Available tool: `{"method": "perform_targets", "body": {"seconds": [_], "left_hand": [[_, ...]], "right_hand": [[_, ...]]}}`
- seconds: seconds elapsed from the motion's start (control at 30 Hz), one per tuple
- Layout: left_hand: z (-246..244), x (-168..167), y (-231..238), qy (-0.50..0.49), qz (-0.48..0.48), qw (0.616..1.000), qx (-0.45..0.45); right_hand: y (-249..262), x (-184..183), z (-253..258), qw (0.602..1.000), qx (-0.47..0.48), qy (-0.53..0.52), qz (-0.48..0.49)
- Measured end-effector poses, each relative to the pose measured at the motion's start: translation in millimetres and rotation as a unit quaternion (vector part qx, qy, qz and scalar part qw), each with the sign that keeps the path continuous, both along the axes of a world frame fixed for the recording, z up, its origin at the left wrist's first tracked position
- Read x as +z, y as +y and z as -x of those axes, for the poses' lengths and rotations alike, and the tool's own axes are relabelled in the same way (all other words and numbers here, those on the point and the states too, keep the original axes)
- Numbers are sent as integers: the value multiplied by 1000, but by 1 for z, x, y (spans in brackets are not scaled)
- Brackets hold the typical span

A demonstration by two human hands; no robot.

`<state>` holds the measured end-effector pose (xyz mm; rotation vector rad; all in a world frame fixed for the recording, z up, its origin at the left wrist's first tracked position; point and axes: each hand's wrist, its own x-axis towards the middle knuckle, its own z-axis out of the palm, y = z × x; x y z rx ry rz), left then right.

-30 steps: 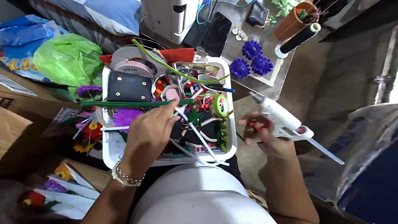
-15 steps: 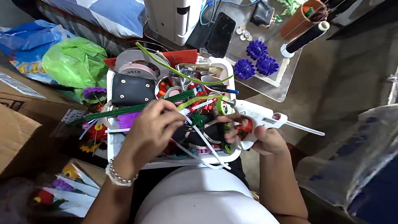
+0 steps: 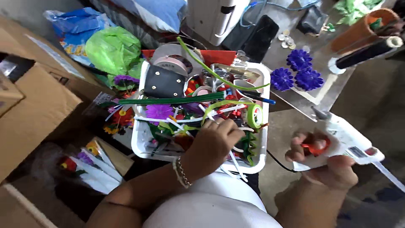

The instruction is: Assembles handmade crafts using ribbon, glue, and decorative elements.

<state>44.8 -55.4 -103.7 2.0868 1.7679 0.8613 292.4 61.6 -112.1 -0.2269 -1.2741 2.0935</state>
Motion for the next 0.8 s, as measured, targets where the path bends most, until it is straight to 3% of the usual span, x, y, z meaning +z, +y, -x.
{"method": "perform_targets", "body": {"seconds": [0.23,0.4,0.63,0.7,0.8], "left_hand": [[-25,17,-6,-274,-75,957,-58],[-30,15,-8,-318,-80,943,-63],[-26,12,-11,-369,-119,919,-68],[-19,17,-14,-342,-119,929,-73],[12,21,-19,-138,-105,985,10]], "right_hand": [[-20,7,17,987,-80,-78,-115],[-41,14,26,964,-136,-155,-169],[-49,16,34,962,-153,-139,-180],[-50,18,35,964,-154,-121,-182],[-46,22,34,957,-187,-93,-200]]}}
